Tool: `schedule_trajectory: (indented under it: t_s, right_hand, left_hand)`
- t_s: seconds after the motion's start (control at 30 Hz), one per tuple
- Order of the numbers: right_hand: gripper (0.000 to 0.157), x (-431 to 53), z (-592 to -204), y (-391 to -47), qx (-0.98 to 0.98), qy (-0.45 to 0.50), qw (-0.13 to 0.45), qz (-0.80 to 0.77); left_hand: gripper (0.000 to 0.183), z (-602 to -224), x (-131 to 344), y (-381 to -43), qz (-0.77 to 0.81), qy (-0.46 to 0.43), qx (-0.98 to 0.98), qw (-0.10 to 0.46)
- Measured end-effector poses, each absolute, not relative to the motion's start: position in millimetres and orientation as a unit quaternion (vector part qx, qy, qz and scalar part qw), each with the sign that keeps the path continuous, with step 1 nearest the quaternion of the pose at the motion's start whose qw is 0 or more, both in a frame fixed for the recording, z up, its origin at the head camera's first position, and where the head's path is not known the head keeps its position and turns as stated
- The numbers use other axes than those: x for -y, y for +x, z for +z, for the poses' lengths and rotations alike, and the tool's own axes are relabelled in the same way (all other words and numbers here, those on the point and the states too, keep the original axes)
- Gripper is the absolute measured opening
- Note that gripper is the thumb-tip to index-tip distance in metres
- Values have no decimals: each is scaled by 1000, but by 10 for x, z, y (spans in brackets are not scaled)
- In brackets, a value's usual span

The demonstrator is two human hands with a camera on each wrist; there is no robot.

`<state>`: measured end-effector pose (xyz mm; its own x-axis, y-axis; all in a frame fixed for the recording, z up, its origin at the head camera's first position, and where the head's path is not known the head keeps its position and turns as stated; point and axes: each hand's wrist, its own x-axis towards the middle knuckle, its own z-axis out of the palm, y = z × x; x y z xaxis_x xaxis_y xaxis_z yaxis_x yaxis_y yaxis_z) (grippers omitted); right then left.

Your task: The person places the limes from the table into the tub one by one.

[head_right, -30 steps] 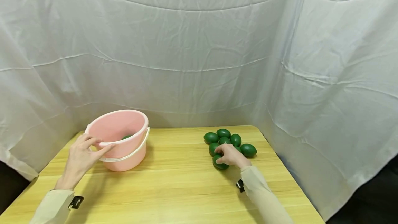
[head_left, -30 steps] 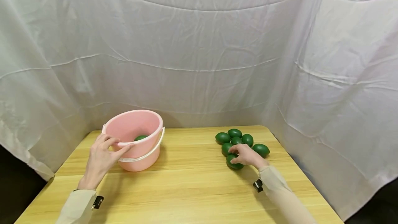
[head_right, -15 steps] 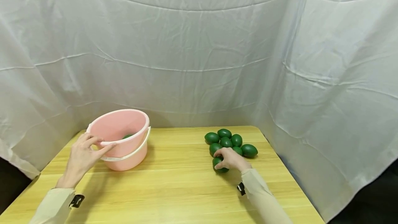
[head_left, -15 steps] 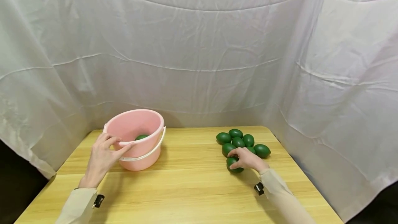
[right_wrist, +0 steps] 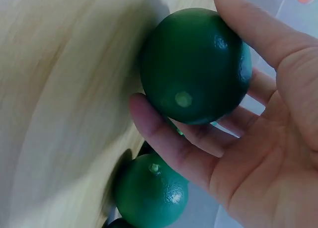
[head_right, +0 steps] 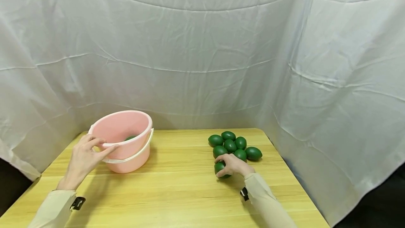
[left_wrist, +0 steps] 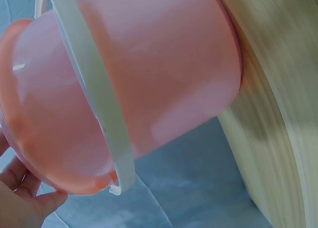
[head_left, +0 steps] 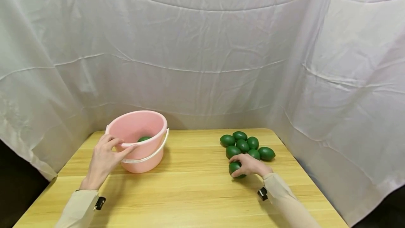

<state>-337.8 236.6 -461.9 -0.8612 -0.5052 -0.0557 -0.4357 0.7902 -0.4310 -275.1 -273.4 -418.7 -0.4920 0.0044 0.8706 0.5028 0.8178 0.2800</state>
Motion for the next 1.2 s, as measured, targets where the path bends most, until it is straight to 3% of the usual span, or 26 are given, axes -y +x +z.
schedule_trajectory:
  t_s: [0.4, 0.63, 0.83, 1.03, 1.2]
  right_hand:
    - [55, -2318, -4695, -3462, -935, -200, 17, -292]
    - [49, -2281, -4677, -3476, -905, -177, 15, -387]
    - [58, -2216, -4651, -3504, -879, -148, -16, -454]
    - [65, -2128, -4596, -3541, -829, -122, -7, -547]
    - [57, -2055, -4567, -3556, -817, -112, -6, -566]
  left_hand:
    - [36, -4172, 2731, -2754, -256, -154, 826, 479]
    - [37, -4186, 2738, -2763, -252, -162, 822, 484]
    - [37, -4188, 2745, -2763, -255, -166, 820, 485]
    - [38, -4193, 2747, -2766, -255, -160, 822, 483]
    - [38, -4199, 2748, -2757, -255, -157, 824, 481]
